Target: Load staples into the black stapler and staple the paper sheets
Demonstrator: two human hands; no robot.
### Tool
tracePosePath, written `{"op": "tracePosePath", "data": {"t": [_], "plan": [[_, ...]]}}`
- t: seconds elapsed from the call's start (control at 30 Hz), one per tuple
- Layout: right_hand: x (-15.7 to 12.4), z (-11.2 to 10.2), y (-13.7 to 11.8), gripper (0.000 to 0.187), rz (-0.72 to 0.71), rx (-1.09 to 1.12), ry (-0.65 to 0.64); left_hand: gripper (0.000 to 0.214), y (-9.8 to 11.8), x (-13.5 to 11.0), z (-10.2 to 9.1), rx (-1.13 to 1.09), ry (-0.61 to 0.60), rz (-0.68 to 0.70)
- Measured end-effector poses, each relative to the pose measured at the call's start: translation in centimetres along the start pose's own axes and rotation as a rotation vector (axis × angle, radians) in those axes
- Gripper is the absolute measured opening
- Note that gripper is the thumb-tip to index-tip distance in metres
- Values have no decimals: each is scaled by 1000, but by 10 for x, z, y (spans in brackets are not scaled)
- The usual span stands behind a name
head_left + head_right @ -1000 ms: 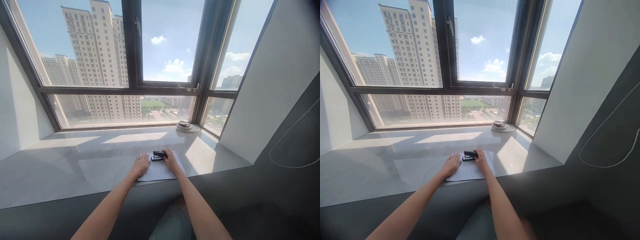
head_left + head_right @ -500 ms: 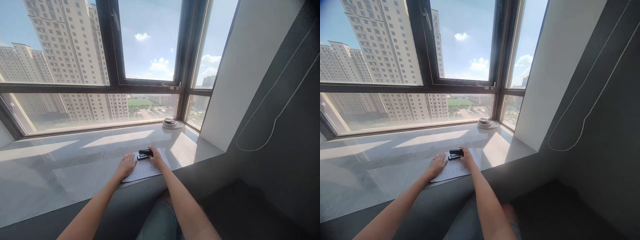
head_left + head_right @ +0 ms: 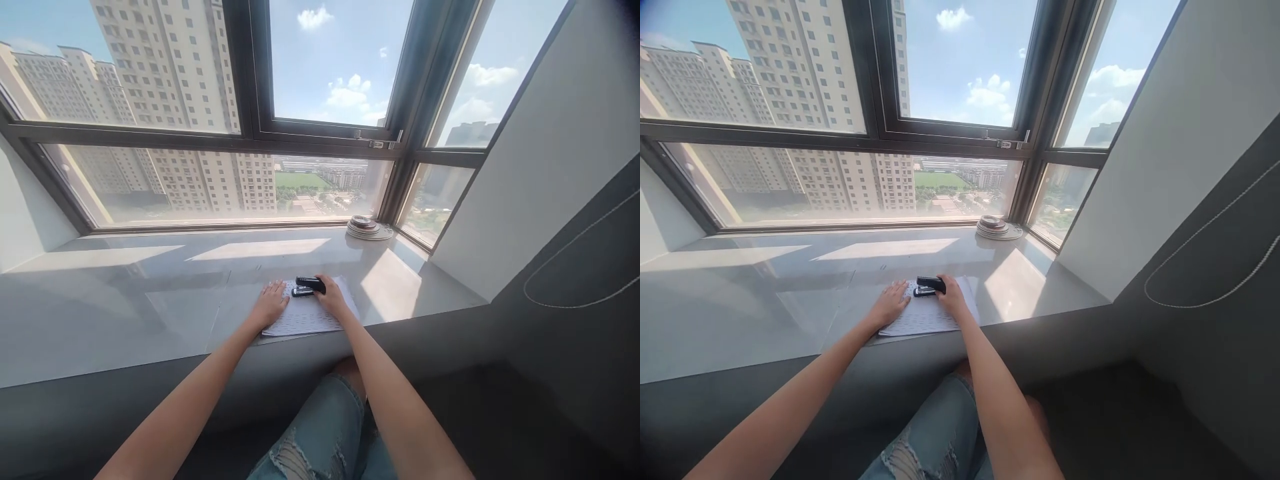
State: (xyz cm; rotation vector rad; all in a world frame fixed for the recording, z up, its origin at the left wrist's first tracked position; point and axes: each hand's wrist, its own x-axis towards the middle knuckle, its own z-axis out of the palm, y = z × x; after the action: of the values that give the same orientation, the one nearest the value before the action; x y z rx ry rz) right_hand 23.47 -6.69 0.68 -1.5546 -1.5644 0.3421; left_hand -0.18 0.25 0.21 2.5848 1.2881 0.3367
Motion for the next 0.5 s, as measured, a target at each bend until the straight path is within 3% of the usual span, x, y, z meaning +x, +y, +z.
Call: {"op": "tracePosePath", "data": {"t": [0.2,0.3,0.37,0.5], "plan": [[-1,0,2,43,-1,-11,1,51,6,9,-5,-25,20,-33],[1,0,2,40,-6,-19,6,35,10,35,-16,-78,61,-26],[6,0,2,38,-4,-16,-7,37,13,57,-21,-111,97,-20],[25,-8,4,28,-9,-33,-94,38,19,95,-18,-275,321,-3]]}}
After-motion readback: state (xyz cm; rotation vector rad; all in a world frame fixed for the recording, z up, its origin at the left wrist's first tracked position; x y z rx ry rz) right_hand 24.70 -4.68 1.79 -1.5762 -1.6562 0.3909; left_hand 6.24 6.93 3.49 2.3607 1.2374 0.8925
